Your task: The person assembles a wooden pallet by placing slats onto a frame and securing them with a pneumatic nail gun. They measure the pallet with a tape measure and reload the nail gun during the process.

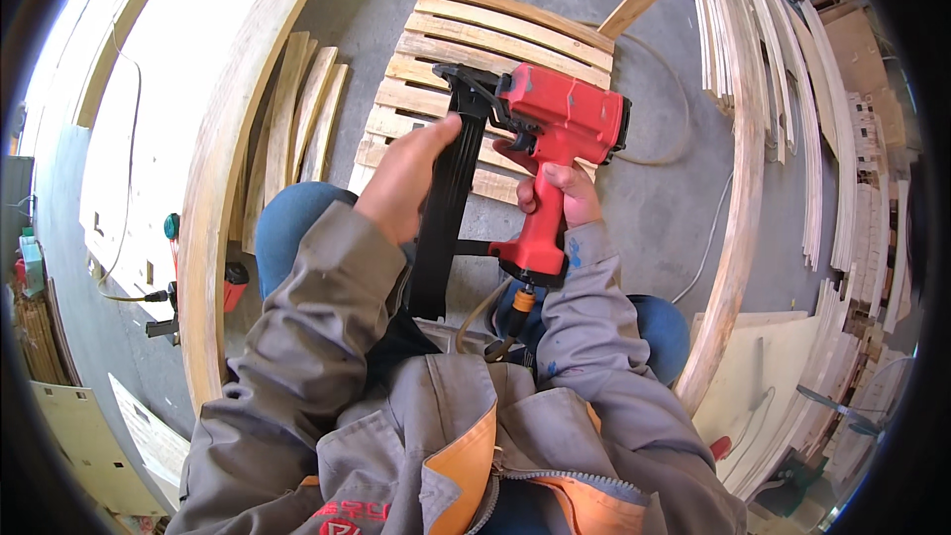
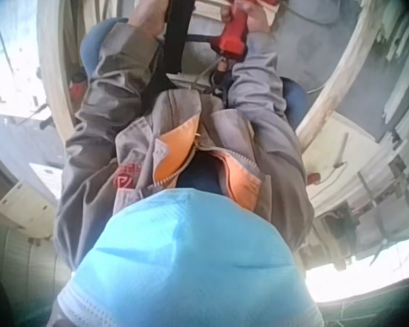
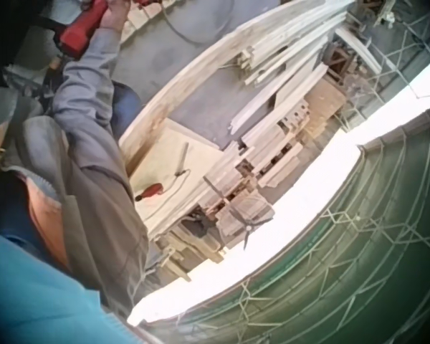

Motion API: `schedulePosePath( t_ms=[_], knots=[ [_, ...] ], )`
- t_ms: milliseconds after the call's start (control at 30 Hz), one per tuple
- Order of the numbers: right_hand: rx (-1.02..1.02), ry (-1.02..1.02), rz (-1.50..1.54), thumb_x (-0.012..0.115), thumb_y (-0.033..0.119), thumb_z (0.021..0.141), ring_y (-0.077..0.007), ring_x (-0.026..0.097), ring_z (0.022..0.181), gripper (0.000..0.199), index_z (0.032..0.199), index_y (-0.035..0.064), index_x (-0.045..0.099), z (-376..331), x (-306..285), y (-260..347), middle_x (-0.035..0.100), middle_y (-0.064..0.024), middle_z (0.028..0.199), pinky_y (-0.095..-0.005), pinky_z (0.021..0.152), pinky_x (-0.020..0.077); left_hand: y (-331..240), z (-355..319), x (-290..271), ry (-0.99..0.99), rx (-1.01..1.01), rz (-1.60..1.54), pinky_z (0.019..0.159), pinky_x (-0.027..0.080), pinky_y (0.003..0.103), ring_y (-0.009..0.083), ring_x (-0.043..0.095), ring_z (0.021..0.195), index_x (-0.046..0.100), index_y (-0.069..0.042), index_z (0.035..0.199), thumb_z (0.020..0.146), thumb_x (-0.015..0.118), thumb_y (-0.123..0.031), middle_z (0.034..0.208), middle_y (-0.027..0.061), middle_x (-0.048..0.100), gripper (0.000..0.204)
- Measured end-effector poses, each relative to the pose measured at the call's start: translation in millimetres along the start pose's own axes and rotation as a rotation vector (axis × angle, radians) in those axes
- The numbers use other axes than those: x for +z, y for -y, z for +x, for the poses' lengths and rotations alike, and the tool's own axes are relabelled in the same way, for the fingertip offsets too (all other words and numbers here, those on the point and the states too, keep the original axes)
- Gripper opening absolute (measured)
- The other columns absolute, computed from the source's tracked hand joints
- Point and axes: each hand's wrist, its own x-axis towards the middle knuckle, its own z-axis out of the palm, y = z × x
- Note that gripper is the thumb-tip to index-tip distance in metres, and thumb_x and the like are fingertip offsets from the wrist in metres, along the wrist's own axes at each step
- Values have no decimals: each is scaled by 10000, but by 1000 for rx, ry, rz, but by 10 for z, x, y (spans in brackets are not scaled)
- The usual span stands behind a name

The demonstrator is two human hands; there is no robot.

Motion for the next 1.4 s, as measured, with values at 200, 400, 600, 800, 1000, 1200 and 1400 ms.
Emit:
schedulePosePath(
  t_ms=[200,400,600,800,1000,1200,1400],
  knots=[
    [23,-76,-20,685,224,856,-260,687,685,446,1204,-14,542,-18,75,66,676,-164,871,-365,578,571,77,283,78,-119,-40,-47,555,520,337,155,584,584,658,-115,964,947,605,-481,708,25,613,371],
    [55,-124,-39,688,201,847,-256,690,682,416,1179,-13,558,-41,104,83,678,-162,848,-362,578,575,197,443,50,-182,-103,-32,554,516,355,179,589,590,650,-105,936,919,625,-447,706,46,612,344],
    [150,-192,-85,686,179,853,-245,681,653,339,1121,-6,590,-26,136,140,687,-172,819,-357,576,570,263,459,43,-240,-134,-31,554,528,391,222,592,594,615,-59,944,915,590,-387,700,92,594,330],
    [232,-205,-48,679,200,883,-219,659,609,306,1119,29,586,39,134,148,679,-167,799,-337,561,564,290,470,9,-266,-190,-14,587,546,429,256,596,593,596,-27,908,925,550,-337,700,127,594,314],
    [215,-168,5,660,124,896,-218,683,719,311,1163,-28,609,13,166,235,710,-176,1037,-336,600,578,314,443,-59,-201,-202,-18,652,561,442,276,622,625,614,1,891,913,529,-251,728,149,622,266],
    [251,-121,101,588,170,957,-184,642,695,300,1185,-22,559,87,25,217,691,-203,1094,-301,604,576,277,433,-49,-145,-171,-3,669,567,424,296,632,651,608,45,906,907,532,-212,770,183,627,267],
    [284,-78,139,578,179,965,-174,642,744,285,1168,-19,551,183,-4,235,687,-214,1096,-283,621,582,255,441,-51,-142,-127,-4,662,569,409,311,644,673,594,74,911,899,537,-186,784,205,628,266]
  ],
)
